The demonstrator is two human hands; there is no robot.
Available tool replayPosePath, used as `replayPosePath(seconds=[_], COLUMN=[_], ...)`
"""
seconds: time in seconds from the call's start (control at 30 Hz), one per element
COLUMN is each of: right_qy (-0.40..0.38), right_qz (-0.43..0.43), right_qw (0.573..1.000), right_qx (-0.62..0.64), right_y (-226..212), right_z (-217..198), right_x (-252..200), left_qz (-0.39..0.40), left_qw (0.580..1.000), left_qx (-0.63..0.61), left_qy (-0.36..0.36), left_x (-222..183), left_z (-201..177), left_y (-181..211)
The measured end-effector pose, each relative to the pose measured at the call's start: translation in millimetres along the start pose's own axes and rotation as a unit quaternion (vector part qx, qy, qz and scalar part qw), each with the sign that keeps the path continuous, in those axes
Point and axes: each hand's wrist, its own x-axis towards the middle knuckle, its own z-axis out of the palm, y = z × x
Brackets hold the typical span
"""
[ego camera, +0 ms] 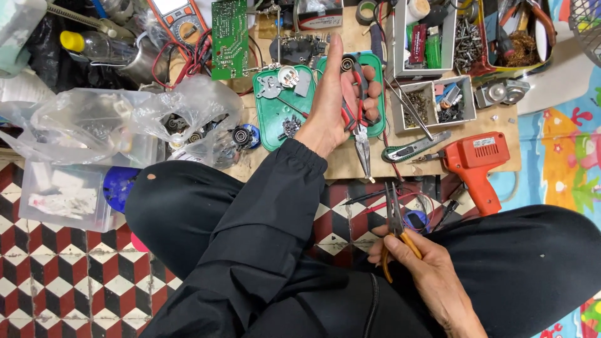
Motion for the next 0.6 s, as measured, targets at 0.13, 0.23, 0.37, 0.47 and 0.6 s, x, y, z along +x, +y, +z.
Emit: replayPosePath(seconds=[0.13,0.23,0.37,0.47,0.6], right_qy=[0.003,-0.021,-0.041,-0.041,-0.049], right_qz=[0.035,0.027,0.018,0.024,0.014], right_qw=[0.999,0.999,0.999,0.999,0.999], right_qx=[0.007,0.010,-0.002,0.000,0.002], right_y=[-5,-6,-2,-3,-2], right_z=[2,1,-1,-1,-3], right_x=[-2,-1,3,4,3], left_qz=[0.000,-0.004,-0.008,-0.018,-0.032], left_qw=[1.000,1.000,1.000,1.000,0.999], left_qx=[0.010,0.003,-0.002,-0.021,-0.038], left_qy=[0.013,0.014,0.005,-0.004,-0.018], left_x=[1,3,6,7,10], left_z=[0,-2,-9,-14,-18], left_y=[-2,-3,-6,-9,-11])
